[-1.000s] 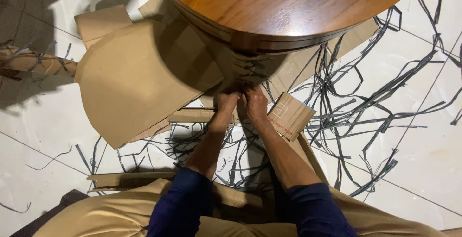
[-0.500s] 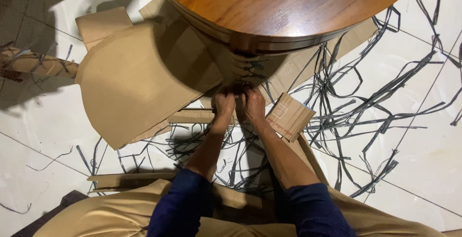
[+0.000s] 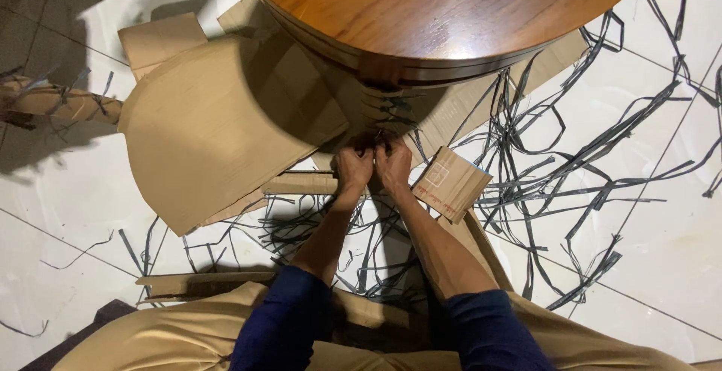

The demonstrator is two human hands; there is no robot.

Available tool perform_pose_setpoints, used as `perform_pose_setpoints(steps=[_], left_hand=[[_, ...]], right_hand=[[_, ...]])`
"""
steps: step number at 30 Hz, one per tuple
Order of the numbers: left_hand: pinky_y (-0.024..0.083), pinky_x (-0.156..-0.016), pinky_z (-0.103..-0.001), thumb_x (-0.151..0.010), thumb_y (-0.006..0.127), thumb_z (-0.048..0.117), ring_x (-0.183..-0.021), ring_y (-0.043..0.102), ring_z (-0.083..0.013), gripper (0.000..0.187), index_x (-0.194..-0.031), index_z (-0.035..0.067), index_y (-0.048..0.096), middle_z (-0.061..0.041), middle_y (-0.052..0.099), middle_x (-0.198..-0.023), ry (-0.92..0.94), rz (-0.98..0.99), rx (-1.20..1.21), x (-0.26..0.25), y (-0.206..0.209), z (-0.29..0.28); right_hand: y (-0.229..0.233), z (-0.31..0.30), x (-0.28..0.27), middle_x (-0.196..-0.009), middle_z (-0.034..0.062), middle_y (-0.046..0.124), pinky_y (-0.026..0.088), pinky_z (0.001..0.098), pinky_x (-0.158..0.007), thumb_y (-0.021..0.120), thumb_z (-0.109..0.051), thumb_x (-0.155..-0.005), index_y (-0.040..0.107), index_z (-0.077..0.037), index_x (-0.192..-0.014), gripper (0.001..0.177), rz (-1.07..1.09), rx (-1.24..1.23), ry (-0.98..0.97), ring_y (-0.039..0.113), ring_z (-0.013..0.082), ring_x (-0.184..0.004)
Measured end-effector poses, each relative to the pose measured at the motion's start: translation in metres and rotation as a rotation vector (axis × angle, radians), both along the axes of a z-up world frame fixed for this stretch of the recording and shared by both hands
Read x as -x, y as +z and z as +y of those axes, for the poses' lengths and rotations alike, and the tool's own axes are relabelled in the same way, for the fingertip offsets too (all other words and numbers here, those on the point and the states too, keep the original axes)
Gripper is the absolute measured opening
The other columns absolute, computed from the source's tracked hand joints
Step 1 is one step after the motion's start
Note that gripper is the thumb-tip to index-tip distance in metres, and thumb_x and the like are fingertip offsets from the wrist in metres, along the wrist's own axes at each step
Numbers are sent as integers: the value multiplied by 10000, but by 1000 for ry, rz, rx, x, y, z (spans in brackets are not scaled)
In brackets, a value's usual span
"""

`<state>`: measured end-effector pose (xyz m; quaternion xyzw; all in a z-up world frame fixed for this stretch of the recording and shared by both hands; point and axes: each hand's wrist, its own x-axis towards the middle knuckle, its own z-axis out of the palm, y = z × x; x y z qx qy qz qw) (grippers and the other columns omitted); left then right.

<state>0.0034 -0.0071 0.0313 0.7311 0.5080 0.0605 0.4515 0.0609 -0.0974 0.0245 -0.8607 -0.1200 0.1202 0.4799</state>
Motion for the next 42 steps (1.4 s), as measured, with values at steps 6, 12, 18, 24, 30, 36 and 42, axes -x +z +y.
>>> perform_pose_setpoints(steps=[6, 12, 18, 24, 30, 36, 42], left_hand=[[534, -789, -500, -730, 715, 159, -937, 695, -430, 328, -830, -154, 721, -315, 702, -833, 37, 87, 31, 0, -38, 13], [516, -1013, -519, -770, 713, 151, -1179, 639, -408, 406, -1109, -71, 747, -266, 727, -1121, 61, 88, 66, -2, -37, 26], [362, -1207, -542, -874, 549, -2, -1383, 454, -447, 583, -1434, -110, 430, -335, 477, -1443, 458, -344, -15, -27, -3, 63], [177, -1293, -476, -966, 584, 669, -1550, 236, -377, 928, -1604, 89, 242, -290, 252, -1629, 499, -915, 162, -99, 280, 59], [112, -1232, -565, -843, 657, 529, -1536, 4, -456, 1248, -1558, -39, -194, -297, -55, -1658, 92, -569, 11, -117, 328, 73], [353, -1140, -590, -971, 592, 477, -1411, 374, -442, 956, -1594, 41, 13, -267, 305, -1548, -160, -340, -113, -84, 341, 77], [221, -1221, -487, -963, 564, 509, -1532, 172, -394, 1036, -1591, 3, -86, -251, 62, -1678, -169, -381, -4, -69, 343, 50]], right_hand=[[-68, 7, -19, -966, 233, 723, 577, 509, -844, 620, -187, -906, 739, -66, -1028, 210, 281, -12, -472, 701, 417, -1012], [-127, -23, -56, -1047, 205, 730, 535, 495, -944, 590, -275, -920, 733, -103, -1097, 285, 399, -3, -560, 685, 401, -1099], [-136, -100, -175, -750, 178, 670, 530, 493, -482, 551, -311, -924, 655, -49, -979, 288, 292, -368, -1112, 656, 370, -509], [175, -89, -285, -665, 160, 588, 480, 467, -704, 541, -406, -916, 637, -57, -694, 425, -322, -531, -833, 603, 295, -680], [340, -91, -284, -1439, 201, 567, 511, 648, -974, 348, -734, -854, 576, -50, -1364, 883, 14, -337, -85, 520, 428, -1336], [361, -100, -269, -1107, 214, 633, 582, 625, -804, 606, -387, -1028, 614, 48, -1179, 460, -66, -170, 271, 671, 406, -1031], [361, -92, -266, -1420, 219, 544, 359, 575, -1117, 505, -541, -934, 476, 52, -1385, 746, 133, -152, 71, 490, 410, -1358]])
